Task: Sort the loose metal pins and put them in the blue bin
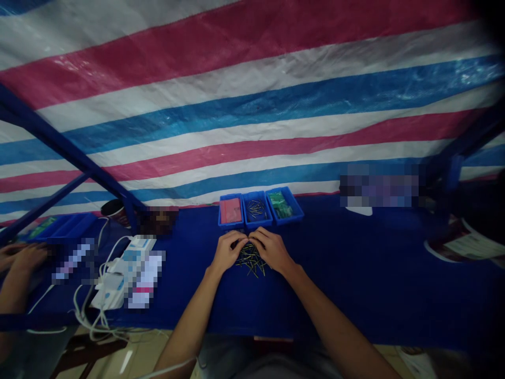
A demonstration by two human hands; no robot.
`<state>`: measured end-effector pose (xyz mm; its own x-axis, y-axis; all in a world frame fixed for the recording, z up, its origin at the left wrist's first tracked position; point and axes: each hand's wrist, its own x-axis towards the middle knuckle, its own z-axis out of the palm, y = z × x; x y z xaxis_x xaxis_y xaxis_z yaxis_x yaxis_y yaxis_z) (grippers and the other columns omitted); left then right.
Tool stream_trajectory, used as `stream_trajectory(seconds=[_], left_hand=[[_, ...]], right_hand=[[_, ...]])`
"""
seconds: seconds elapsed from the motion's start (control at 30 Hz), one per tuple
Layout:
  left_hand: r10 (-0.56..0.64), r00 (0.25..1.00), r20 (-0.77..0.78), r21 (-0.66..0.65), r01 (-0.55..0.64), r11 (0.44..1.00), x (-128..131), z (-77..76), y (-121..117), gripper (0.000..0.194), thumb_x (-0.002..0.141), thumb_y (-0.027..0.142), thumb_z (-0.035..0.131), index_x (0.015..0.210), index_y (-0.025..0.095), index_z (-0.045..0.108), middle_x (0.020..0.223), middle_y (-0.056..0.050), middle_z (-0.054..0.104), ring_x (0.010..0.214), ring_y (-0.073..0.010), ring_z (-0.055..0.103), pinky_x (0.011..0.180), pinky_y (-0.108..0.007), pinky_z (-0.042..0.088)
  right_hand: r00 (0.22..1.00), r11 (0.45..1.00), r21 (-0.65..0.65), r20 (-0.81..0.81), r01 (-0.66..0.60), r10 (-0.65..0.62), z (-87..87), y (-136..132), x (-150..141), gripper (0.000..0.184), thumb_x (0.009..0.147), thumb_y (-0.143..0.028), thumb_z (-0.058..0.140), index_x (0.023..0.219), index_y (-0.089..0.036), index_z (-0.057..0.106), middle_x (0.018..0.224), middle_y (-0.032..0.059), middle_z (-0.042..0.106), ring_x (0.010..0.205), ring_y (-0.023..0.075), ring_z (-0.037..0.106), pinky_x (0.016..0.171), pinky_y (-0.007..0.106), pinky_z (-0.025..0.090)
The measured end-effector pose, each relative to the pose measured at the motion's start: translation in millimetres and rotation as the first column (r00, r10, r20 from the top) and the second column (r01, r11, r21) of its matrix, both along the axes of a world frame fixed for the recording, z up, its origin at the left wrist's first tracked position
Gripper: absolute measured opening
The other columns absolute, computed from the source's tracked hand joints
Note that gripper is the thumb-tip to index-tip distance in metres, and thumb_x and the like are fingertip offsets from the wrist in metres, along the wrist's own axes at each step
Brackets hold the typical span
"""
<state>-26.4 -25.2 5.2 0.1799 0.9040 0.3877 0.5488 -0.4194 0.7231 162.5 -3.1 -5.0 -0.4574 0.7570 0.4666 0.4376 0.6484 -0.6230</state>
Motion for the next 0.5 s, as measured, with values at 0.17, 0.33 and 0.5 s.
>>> stream_trajectory(seconds=[0.17, 0.33, 0.5], left_hand=[[-0.007, 1.000, 0.013, 0.009, 0.007, 1.000, -0.4, 1.0, -0.3, 0.019, 0.094, 0.030, 0.060, 0.089, 0.018, 0.074, 0.089, -0.007, 0.072, 0.082, -0.0183, 0.066, 0.079, -0.029, 0.051], [-0.013, 1.000, 0.020, 0.027, 0.013, 1.000, -0.4, 1.7, -0.9, 0.019, 0.094, 0.028, 0.060, 0.088, 0.018, 0.074, 0.088, -0.007, 0.072, 0.082, -0.0182, 0.066, 0.079, -0.030, 0.051], [-0.013, 0.999, 0.029, 0.026, 0.012, 1.000, 0.3, 1.7, -1.5, 0.019, 0.094, 0.030, 0.061, 0.088, 0.018, 0.074, 0.088, -0.007, 0.072, 0.083, -0.0185, 0.066, 0.079, -0.030, 0.051]], right_hand=[[0.999, 1.000, 0.002, 0.042, 0.009, -0.009, -0.2, -0.1, -0.2, 0.024, 0.104, -0.027, 0.042, 0.110, -0.026, 0.066, 0.099, 0.0048, 0.066, 0.088, 0.0173, 0.064, 0.078, 0.027, 0.045], [0.996, 0.999, 0.036, 0.081, 0.030, -0.033, -1.0, -0.1, -1.5, 0.025, 0.104, -0.027, 0.041, 0.105, -0.024, 0.065, 0.095, 0.0049, 0.066, 0.088, 0.0178, 0.063, 0.079, 0.027, 0.043], [0.991, 0.996, 0.039, 0.107, 0.079, -0.082, -0.3, -1.3, -2.3, 0.026, 0.104, -0.029, 0.041, 0.092, -0.022, 0.064, 0.086, 0.0043, 0.066, 0.079, 0.0173, 0.062, 0.074, 0.028, 0.040]])
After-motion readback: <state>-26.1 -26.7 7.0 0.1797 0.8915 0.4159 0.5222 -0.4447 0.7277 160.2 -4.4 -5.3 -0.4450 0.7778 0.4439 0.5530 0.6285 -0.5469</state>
